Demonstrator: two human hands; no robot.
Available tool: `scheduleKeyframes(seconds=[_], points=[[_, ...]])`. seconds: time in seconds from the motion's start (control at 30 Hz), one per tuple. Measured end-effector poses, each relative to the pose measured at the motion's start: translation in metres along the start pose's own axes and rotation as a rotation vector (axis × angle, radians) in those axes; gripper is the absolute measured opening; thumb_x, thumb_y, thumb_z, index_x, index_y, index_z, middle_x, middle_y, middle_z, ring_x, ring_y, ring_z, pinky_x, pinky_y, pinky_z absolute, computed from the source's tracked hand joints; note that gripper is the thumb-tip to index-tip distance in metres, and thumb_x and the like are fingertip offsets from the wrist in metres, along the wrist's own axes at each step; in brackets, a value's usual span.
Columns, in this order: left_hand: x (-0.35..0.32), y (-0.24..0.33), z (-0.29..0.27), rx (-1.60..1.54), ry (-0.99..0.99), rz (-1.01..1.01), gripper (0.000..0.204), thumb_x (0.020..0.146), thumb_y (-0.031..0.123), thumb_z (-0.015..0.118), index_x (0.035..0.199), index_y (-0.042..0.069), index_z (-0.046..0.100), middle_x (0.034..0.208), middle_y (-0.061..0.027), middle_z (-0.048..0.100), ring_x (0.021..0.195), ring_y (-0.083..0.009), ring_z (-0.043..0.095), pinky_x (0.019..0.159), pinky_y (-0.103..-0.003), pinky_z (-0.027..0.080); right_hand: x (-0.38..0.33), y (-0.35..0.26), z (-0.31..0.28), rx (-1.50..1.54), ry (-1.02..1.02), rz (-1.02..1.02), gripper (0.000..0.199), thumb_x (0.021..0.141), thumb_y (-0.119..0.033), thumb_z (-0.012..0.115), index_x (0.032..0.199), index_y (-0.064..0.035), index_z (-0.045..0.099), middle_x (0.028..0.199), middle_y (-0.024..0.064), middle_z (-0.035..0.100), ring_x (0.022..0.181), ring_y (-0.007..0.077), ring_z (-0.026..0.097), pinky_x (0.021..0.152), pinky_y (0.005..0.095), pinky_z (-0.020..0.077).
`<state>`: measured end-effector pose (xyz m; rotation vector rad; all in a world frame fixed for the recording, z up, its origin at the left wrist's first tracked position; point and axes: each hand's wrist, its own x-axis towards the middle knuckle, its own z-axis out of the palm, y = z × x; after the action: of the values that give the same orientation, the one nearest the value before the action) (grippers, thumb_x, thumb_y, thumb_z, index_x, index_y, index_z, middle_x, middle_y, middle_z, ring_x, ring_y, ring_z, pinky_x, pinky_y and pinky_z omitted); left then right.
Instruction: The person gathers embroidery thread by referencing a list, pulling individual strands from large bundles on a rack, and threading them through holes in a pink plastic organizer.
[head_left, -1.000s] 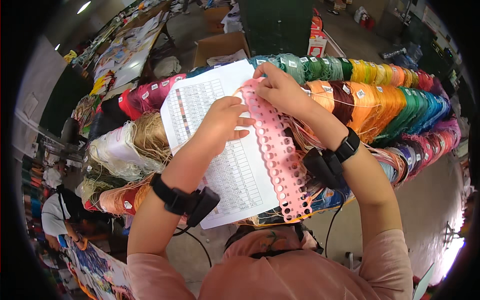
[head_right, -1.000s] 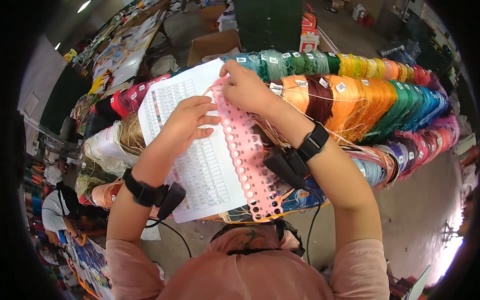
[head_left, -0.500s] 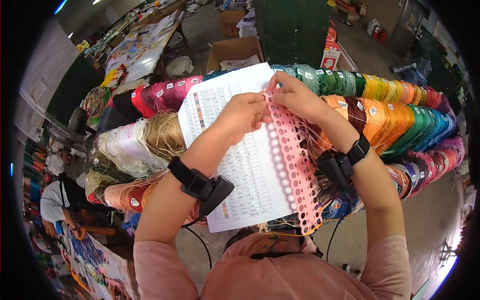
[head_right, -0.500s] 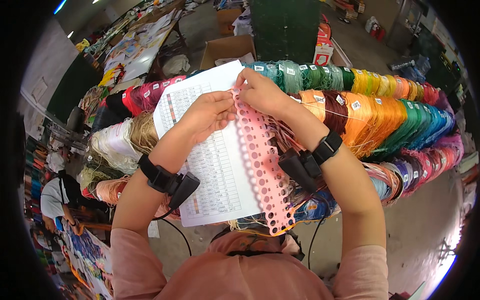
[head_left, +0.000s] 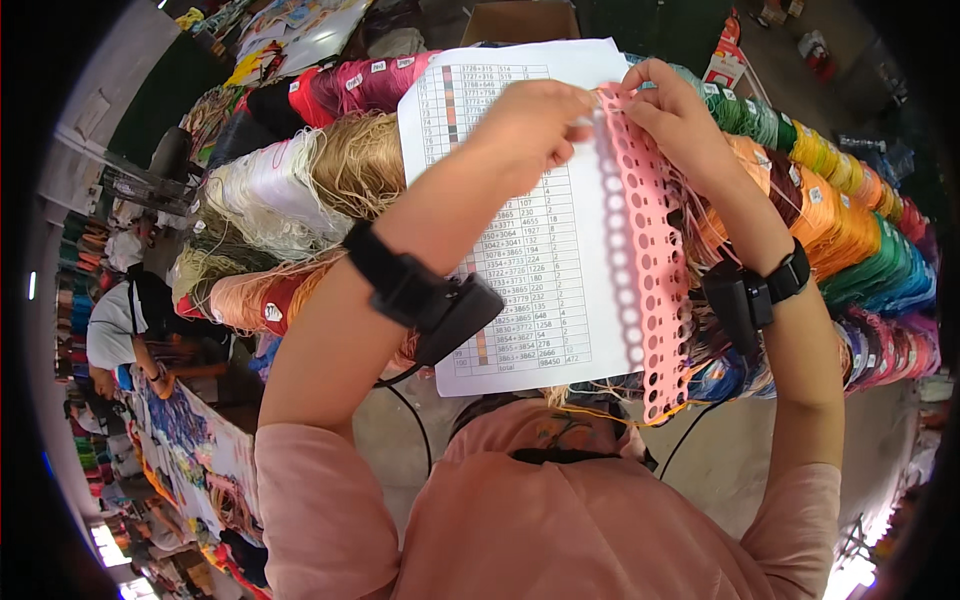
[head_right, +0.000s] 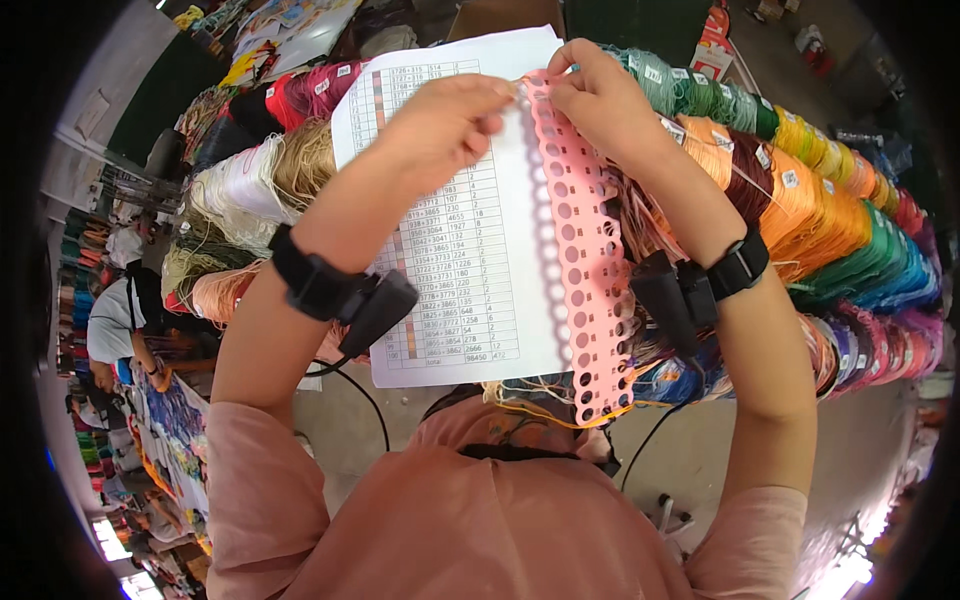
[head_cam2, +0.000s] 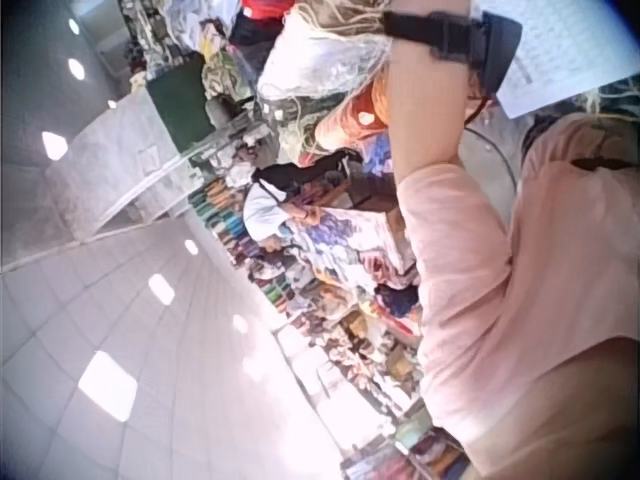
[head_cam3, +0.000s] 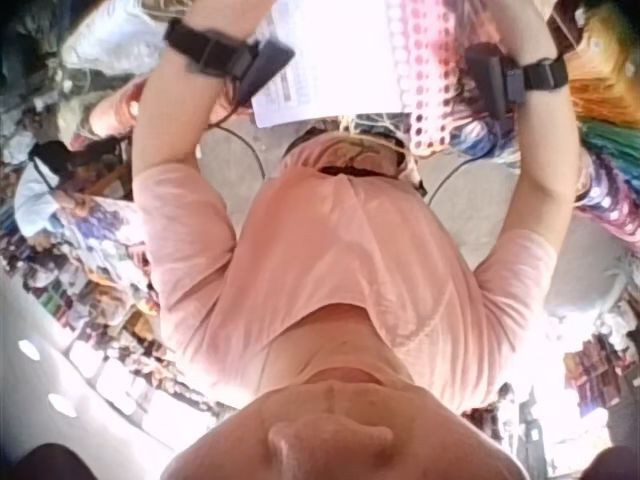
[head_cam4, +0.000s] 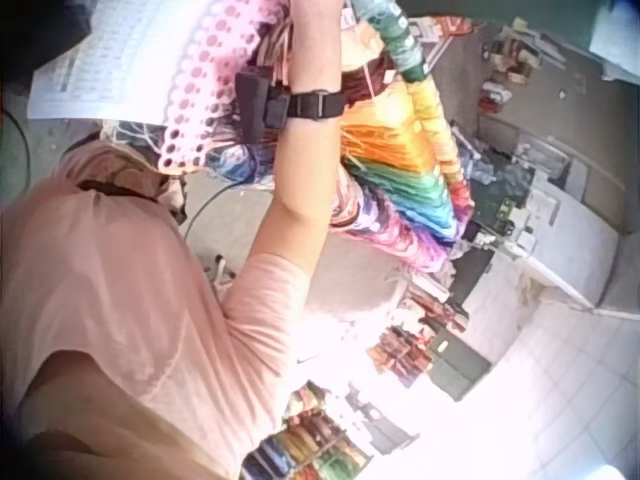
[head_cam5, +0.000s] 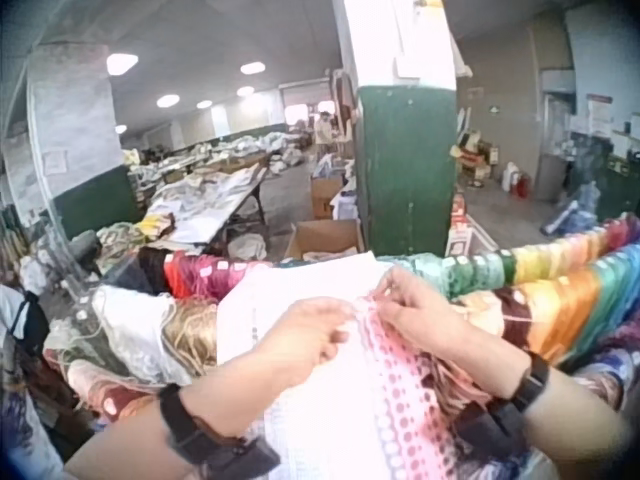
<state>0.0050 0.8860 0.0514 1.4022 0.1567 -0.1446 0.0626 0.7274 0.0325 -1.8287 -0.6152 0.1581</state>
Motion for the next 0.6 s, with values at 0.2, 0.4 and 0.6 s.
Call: scheduleKeyframes(seconds=[0.2, 0.4, 0.6], points=[[-0.013, 0.016, -0.01, -0.499, -0.41, -0.148, 0.017, 0.08, 0.011, 0.053, 0.093, 0.0, 0.05, 0.07, -0.0003, 0.049, 0.042, 0.0001, 0.034, 0.036, -0.011, 0.026, -0.008, 0.001, 0.006, 0.26, 0.048, -0.039, 0.013, 0.074, -0.008, 0.047, 0.087, -0.0049, 0.047, 0.061, 0.0031, 0.051, 0.051, 0.0065, 0.045, 0.043, 0.0192, 0.0354], [-0.01, 0.006, -0.003, 0.253, -0.206, -0.079, 0.02, 0.08, 0.015, 0.051, 0.096, 0.003, 0.05, 0.068, -0.0013, 0.054, 0.046, -0.0021, 0.044, 0.035, -0.012, 0.029, -0.013, 0.007, 0.008, 0.142, 0.026, -0.076, 0.015, 0.076, -0.009, 0.05, 0.089, -0.0044, 0.045, 0.066, 0.0039, 0.053, 0.055, 0.0069, 0.047, 0.049, 0.0191, 0.0358], [-0.059, 0.085, -0.129, -0.064, 0.188, 0.075, 0.018, 0.085, 0.015, 0.047, 0.1, 0.005, 0.049, 0.068, 0.0013, 0.05, 0.05, -0.0028, 0.043, 0.042, -0.015, 0.036, -0.02, -0.005, 0.018, -0.525, 0.037, -0.092, 0.037, 0.059, -0.018, 0.061, 0.09, -0.0037, 0.045, 0.069, 0.0147, 0.055, 0.063, 0.0279, 0.055, 0.06, 0.0348, 0.0431]])
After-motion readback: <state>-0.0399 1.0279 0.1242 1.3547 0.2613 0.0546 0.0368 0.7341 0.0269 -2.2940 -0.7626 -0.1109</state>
